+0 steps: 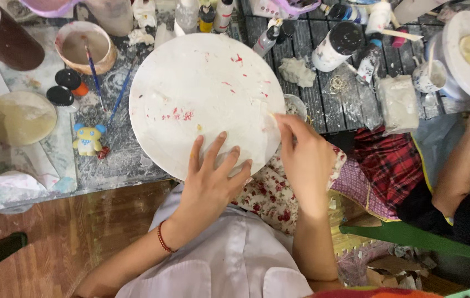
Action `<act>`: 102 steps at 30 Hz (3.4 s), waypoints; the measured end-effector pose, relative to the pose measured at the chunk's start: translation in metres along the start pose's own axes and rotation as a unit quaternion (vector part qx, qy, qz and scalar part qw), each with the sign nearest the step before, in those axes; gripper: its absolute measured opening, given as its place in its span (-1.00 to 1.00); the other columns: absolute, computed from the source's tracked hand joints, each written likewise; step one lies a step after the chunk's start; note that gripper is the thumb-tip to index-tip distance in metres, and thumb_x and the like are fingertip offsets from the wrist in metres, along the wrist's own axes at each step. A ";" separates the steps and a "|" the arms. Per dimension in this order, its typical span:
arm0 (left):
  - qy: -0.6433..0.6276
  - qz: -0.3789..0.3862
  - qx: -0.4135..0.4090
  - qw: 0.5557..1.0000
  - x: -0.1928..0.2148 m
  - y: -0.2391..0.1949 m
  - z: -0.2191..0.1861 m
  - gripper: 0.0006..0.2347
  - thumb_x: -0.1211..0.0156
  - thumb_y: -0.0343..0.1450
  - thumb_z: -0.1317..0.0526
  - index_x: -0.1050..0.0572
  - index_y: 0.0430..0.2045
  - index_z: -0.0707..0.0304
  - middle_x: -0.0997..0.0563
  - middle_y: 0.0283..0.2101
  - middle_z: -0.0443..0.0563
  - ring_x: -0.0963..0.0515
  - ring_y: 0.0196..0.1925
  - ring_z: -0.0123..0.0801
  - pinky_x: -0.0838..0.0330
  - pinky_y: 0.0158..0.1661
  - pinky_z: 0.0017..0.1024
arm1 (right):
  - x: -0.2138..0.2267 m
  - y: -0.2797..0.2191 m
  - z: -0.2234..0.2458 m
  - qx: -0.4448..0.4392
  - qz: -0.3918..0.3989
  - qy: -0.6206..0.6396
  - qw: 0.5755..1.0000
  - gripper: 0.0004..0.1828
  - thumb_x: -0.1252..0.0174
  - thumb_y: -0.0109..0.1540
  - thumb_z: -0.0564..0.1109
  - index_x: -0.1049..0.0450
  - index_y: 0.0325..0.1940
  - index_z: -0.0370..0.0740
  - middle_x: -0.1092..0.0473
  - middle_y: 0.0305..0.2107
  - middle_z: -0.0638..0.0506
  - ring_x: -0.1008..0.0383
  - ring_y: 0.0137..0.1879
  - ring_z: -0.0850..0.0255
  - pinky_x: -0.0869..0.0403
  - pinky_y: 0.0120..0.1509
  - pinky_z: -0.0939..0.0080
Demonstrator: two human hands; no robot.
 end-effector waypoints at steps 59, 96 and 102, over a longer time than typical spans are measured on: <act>0.004 0.045 0.100 0.994 0.006 0.012 -0.007 -0.68 -0.27 0.41 0.01 -0.55 -0.06 0.16 -0.52 0.05 0.11 -0.39 0.35 -0.01 -0.11 0.37 0.10 | -0.008 -0.015 -0.043 -0.088 0.003 0.159 0.983 -0.85 -0.06 0.44 -0.19 -0.41 0.06 -0.30 -0.58 -0.28 -0.14 -0.65 -0.23 0.07 -0.51 -0.21 0.16; 0.013 -0.068 0.098 0.993 -0.021 0.016 -0.012 -0.67 -0.19 0.42 0.13 -0.39 -0.08 0.42 -0.46 0.04 0.35 -0.45 0.30 0.21 -0.33 0.30 0.01 | -0.050 -0.005 -0.002 0.074 0.096 0.103 0.987 -0.65 0.16 0.46 -0.16 -0.22 0.27 -0.41 -0.38 0.20 -0.42 -0.22 0.36 -0.55 -0.10 0.57 -0.30; 0.029 -0.080 0.086 0.993 -0.022 0.013 -0.010 -0.62 -0.21 0.50 0.06 -0.39 -0.03 0.46 -0.46 0.04 0.36 -0.46 0.30 0.21 -0.36 0.31 0.00 | -0.028 -0.010 -0.037 0.009 -0.009 0.090 0.996 -0.79 0.22 0.55 -0.14 -0.24 0.07 -0.35 -0.39 0.26 -0.38 -0.35 0.46 -0.41 -0.03 0.67 -0.38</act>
Point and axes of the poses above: each hand's wrist, its own y-axis towards the middle knuckle, its own x-axis out of the back of the hand, z = x × y, the point moved 5 cm from there along y, towards the middle knuckle
